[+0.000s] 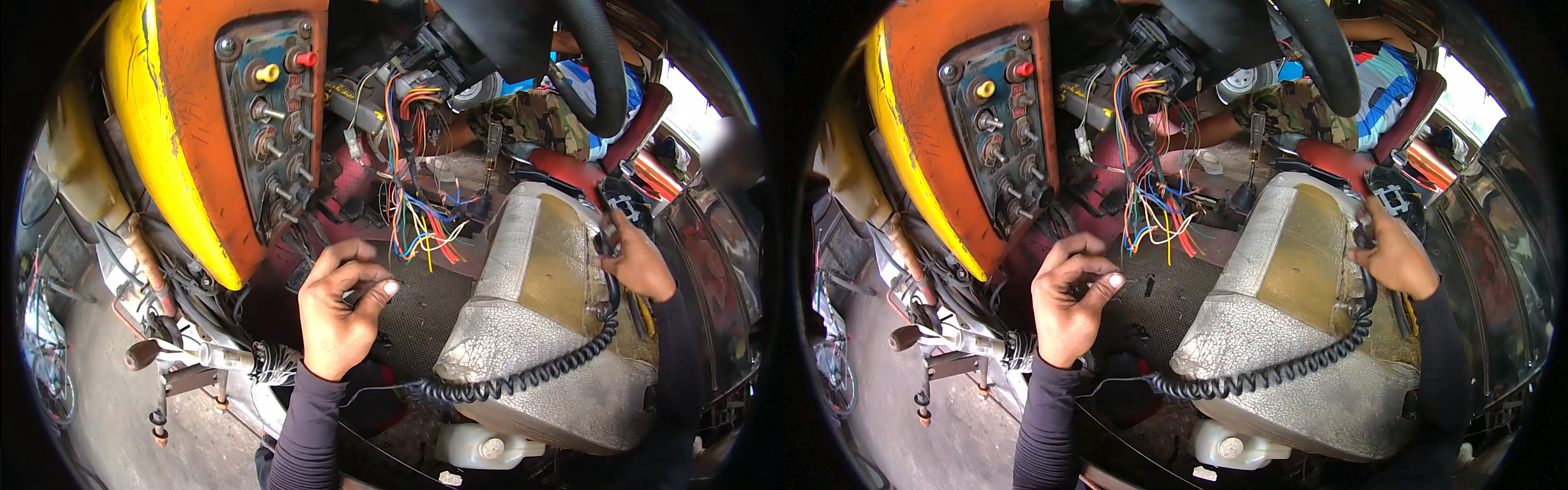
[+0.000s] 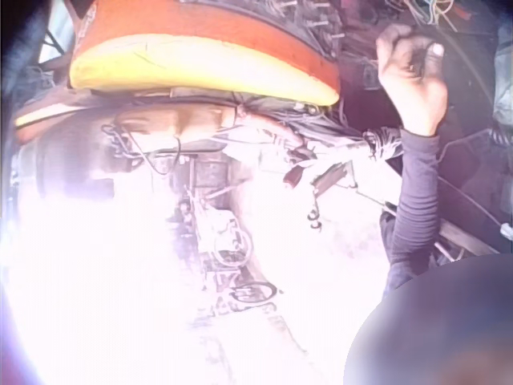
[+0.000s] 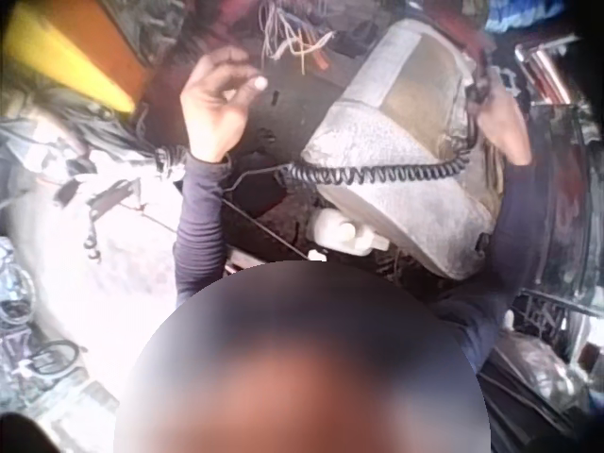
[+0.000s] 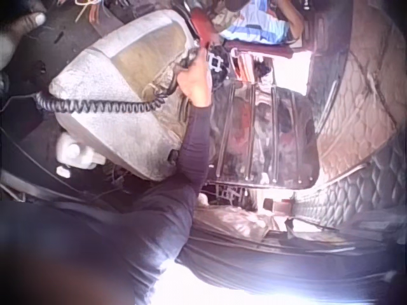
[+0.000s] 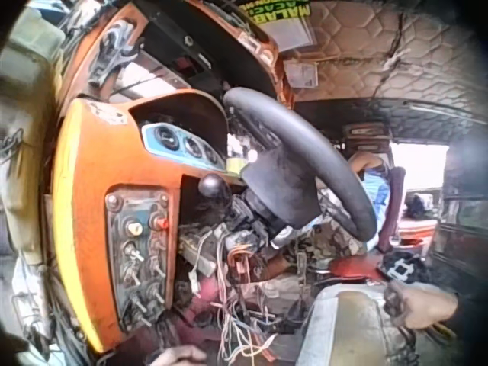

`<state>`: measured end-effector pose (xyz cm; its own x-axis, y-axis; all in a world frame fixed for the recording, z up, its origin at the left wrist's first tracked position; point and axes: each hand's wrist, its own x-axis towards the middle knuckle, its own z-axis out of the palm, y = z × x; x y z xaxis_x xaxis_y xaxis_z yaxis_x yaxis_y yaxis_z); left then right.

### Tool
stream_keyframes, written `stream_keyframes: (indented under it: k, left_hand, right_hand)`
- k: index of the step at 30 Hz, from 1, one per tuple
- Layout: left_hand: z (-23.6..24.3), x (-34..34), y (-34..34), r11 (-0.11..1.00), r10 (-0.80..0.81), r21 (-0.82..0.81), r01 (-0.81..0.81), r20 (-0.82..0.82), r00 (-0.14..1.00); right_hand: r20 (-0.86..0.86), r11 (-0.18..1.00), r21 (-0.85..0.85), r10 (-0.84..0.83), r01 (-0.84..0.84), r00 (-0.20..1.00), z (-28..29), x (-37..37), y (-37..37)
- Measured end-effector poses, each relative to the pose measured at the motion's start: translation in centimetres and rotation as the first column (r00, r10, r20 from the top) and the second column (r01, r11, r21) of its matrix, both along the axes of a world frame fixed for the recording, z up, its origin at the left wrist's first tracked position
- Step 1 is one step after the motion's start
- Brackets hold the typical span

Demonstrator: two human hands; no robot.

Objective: The person works on a tangle of multicolored wires inside the dashboard of a three-wheeled vehicle. They repeatedly strip, twist, and connect individual wires by hand, occasionally using a small flashlight to illuminate the workspace. The task involves troubleshooting and repairing the vehicle's electrical system.

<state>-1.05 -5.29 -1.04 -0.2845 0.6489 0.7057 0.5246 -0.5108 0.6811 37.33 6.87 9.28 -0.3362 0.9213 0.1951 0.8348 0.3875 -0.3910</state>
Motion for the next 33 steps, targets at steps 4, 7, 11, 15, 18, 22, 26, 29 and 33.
stream_keyframes:
  k: [4, 7, 11, 15, 18, 22, 26, 29, 33]
  left_hand:
    - [0.1, 0.1, 0.3, 0.996, -0.086, -0.005, 0.086, -0.090, 0.992]
    - [0.3, 0.3, 0.1, 0.995, -0.102, -0.003, 0.103, -0.157, 0.982]
    - [0.5, 0.4, 0.1, 0.993, -0.112, 0.029, 0.118, -0.160, 0.981]
    - [0.4, 0.3, 0.2, 0.994, -0.111, 0.007, 0.113, -0.148, 0.983]
    - [0.3, 0.4, 0.2, 0.994, -0.110, -0.007, 0.110, -0.155, 0.982]
    - [0.5, 0.5, 0.2, 0.995, -0.095, 0.012, 0.099, -0.173, 0.980]
    - [0.7, 0.7, 0.1, 0.993, -0.110, 0.029, 0.117, -0.190, 0.976]
    - [0.5, 0.8, 0.2, 0.986, -0.167, -0.004, 0.169, -0.185, 0.968]
    - [0.2, 1.0, 0.5, 0.978, -0.210, -0.025, 0.209, -0.066, 0.975]
  right_hand:
    - [-0.433, 0.894, -0.161, 0.316, -0.417, 0.844, 0.1, -6.4, -4.3]
    - [-0.498, 0.689, -0.213, 0.534, -0.693, 0.683, -0.7, -11.8, -5.6]
    - [-0.587, 0.607, -0.297, 0.493, -0.737, 0.642, -1.6, -15.3, -5.0]
    - [-0.626, 0.584, -0.317, 0.463, -0.747, 0.627, -2.2, -15.5, -3.9]
    - [-0.639, 0.573, -0.298, 0.475, -0.763, 0.606, -2.5, -15.3, -3.6]
    - [-0.678, 0.538, -0.290, 0.469, -0.791, 0.567, -2.8, -15.1, -3.7]
    - [-0.668, 0.557, -0.288, 0.466, -0.779, 0.580, -3.2, -15.4, -3.9]
    - [-0.663, 0.547, -0.292, 0.476, -0.785, 0.578, -3.1, -15.7, -4.2]
    - [-0.666, 0.535, -0.307, 0.470, -0.787, 0.580, -1.7, -14.8, -4.8]
